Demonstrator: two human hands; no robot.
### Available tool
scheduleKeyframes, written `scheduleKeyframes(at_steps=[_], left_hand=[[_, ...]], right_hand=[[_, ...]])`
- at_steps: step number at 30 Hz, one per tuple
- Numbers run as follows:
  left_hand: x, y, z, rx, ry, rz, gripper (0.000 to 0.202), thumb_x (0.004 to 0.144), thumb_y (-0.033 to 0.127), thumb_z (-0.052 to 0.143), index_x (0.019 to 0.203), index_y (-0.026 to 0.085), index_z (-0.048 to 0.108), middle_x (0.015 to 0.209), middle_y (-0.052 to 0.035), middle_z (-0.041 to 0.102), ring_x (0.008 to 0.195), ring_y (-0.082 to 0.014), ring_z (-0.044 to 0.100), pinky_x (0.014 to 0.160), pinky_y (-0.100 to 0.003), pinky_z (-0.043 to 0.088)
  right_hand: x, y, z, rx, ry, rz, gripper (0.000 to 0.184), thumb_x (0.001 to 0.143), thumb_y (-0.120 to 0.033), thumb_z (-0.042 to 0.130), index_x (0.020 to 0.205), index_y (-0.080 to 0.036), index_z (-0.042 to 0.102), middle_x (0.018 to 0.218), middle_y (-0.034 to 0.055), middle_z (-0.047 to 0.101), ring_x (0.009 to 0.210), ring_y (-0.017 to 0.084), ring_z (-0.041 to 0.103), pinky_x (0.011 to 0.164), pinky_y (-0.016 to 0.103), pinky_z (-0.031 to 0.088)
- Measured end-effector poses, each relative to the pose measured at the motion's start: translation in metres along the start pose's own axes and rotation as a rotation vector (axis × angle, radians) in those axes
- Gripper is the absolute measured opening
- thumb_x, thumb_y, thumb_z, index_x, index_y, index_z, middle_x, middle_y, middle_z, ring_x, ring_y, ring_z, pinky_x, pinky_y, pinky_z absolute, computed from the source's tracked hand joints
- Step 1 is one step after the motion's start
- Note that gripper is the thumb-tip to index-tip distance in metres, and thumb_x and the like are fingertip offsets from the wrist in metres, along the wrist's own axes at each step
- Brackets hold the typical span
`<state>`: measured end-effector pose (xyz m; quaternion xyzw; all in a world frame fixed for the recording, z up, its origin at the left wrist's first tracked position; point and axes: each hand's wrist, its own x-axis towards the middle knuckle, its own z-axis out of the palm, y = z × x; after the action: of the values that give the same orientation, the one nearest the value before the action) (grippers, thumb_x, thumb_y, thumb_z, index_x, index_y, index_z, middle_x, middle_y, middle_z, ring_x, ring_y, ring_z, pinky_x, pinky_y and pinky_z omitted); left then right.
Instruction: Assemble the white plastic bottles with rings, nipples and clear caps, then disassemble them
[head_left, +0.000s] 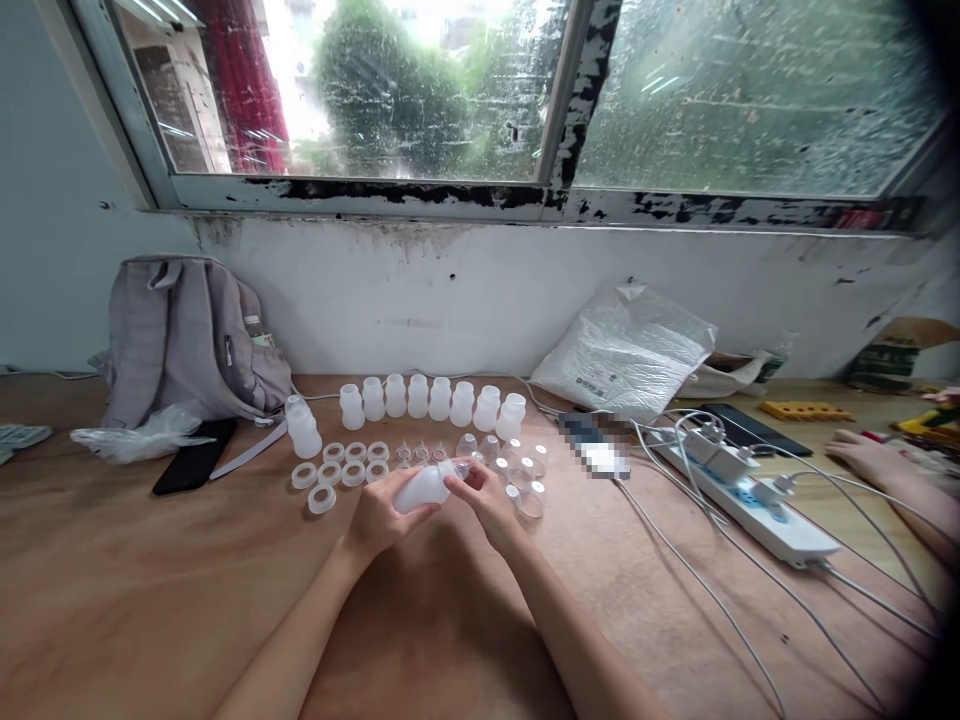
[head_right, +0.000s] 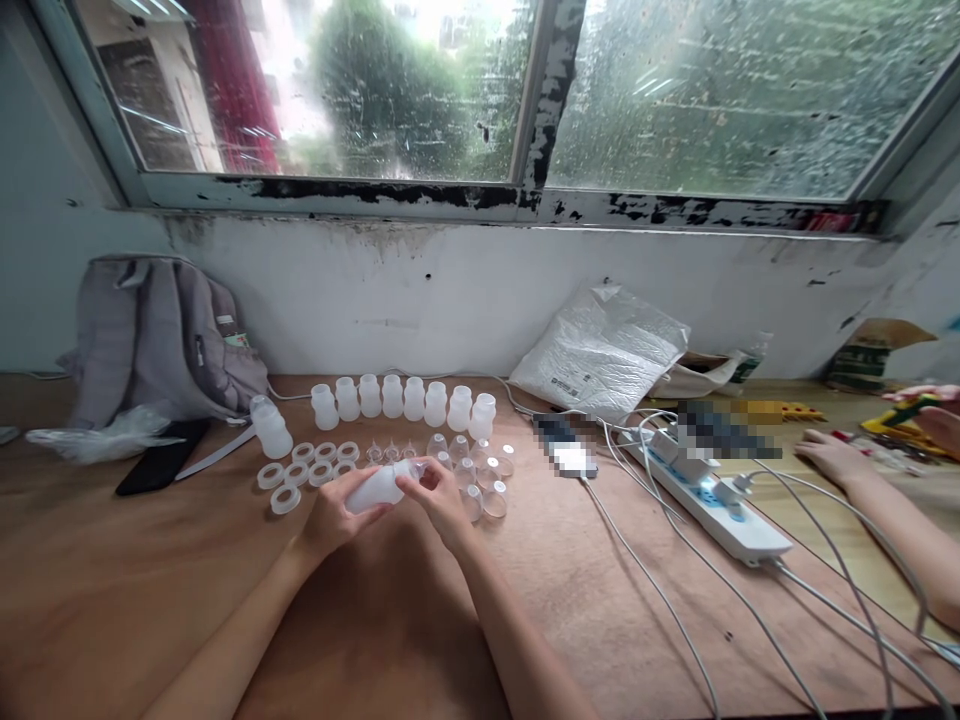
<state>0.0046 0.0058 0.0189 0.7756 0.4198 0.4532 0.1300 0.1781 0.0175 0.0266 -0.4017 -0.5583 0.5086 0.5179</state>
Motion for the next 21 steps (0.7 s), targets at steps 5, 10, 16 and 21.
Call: scheduleKeyframes(at_steps=[5, 10, 16, 21], left_hand=[[-0.003, 0.018, 0.015, -0.302, -0.057, -0.244, 0.043, 0.069, 0.048, 0.06, 0.098, 0.016, 0.059, 0.092, -0.0091, 0.064, 0.082, -0.0221, 0.059, 0.071, -0.031, 0.047], [-0.005, 0.037, 0.029, -1.085, -0.442, -0.705, 0.062, 0.078, 0.062, 0.03, 0.102, 0.01, 0.053, 0.076, -0.0101, 0.061, 0.052, -0.0134, 0.055, 0.043, -0.023, 0.041], [-0.003, 0.034, 0.029, -0.482, -0.254, -0.541, 0.05, 0.061, 0.044, 0.065, 0.103, 0.018, 0.055, 0.081, -0.0043, 0.062, 0.069, -0.0181, 0.057, 0.06, -0.028, 0.045], [-0.004, 0.035, 0.025, -0.638, -0.348, -0.656, 0.04, 0.069, 0.049, 0.054, 0.09, 0.016, 0.06, 0.075, -0.0051, 0.061, 0.064, -0.0178, 0.057, 0.054, -0.028, 0.045]], right_hand=[[-0.003, -0.001, 0.002, 0.09, 0.037, -0.022, 0.023, 0.07, -0.042, 0.06, 0.081, -0.022, 0.056, 0.084, 0.0032, 0.062, 0.077, 0.019, 0.055, 0.066, 0.03, 0.042], [-0.008, -0.017, -0.003, 0.331, -0.212, 0.098, 0.032, 0.064, -0.041, 0.063, 0.089, -0.022, 0.057, 0.097, 0.0072, 0.063, 0.088, 0.023, 0.057, 0.063, 0.03, 0.046], [-0.004, -0.004, 0.007, 0.26, -0.033, 0.159, 0.021, 0.067, -0.037, 0.062, 0.075, -0.019, 0.052, 0.078, 0.0041, 0.064, 0.072, 0.019, 0.059, 0.06, 0.027, 0.046], [-0.007, -0.006, 0.008, 0.305, -0.103, 0.19, 0.025, 0.072, -0.04, 0.055, 0.087, -0.02, 0.054, 0.093, 0.0061, 0.063, 0.075, 0.02, 0.059, 0.06, 0.029, 0.046]])
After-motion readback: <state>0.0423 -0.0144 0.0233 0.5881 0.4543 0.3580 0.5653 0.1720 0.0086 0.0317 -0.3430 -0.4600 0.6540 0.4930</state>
